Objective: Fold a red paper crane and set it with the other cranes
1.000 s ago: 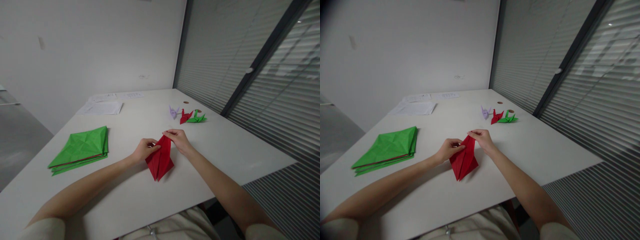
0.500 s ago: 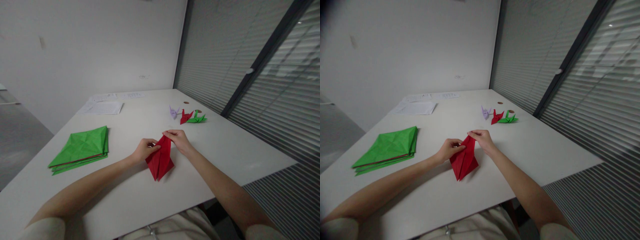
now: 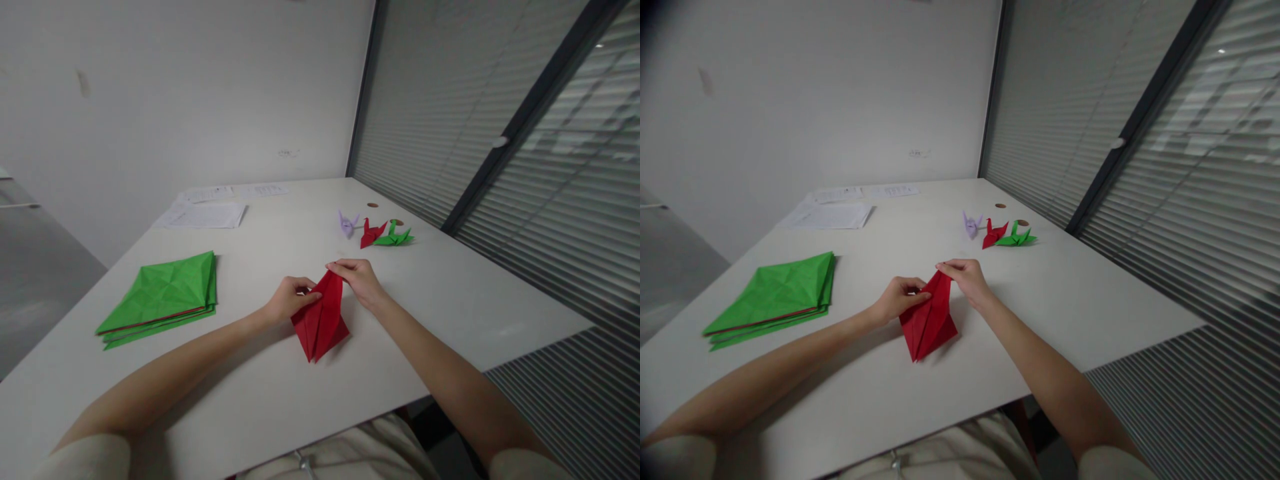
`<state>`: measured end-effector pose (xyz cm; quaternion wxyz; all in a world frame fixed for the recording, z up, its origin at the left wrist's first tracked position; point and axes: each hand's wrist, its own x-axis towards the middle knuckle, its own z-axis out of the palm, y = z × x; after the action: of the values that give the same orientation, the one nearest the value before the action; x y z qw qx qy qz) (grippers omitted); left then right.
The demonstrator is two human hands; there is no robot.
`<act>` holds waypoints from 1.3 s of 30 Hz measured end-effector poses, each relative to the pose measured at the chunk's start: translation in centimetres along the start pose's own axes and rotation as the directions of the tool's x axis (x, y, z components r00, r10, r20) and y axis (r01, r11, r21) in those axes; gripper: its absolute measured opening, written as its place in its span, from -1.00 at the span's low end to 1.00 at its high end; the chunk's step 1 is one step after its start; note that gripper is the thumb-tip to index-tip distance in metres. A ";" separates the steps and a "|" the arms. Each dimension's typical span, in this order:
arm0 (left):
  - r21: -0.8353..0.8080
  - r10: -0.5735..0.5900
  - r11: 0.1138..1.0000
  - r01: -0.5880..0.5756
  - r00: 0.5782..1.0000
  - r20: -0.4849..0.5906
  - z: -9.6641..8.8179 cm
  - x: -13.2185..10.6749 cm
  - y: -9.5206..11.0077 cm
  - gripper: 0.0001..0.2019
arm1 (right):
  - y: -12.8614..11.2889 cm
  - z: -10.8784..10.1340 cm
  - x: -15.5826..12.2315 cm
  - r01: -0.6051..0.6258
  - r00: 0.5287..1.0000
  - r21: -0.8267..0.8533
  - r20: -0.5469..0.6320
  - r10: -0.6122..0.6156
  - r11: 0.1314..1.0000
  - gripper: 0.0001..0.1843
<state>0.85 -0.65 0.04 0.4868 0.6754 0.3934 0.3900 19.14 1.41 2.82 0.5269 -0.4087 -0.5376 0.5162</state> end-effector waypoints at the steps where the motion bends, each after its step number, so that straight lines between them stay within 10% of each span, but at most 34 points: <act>1: -0.009 -0.016 1.000 0.016 1.000 0.006 0.0 0.0 0.0 -0.71 | 0.0 0.0 0.0 0.002 1.000 0.005 -0.001 -0.002 1.000 -0.77; 11: -0.189 -0.064 0.980 0.068 0.998 0.024 0.1 -0.3 0.8 -0.54 | 0.4 0.0 0.2 0.017 0.999 0.071 -0.033 -0.014 0.997 -0.77; 39: -0.018 0.079 0.997 -0.079 0.997 0.025 -0.1 -0.2 0.9 -0.56 | 0.3 -0.2 0.3 -0.003 0.999 0.054 -0.044 0.006 0.999 -0.71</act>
<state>0.79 -0.99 0.86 0.4817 0.6914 0.3568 0.4033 19.26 1.79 2.60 0.5482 -0.4066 -0.5108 0.5227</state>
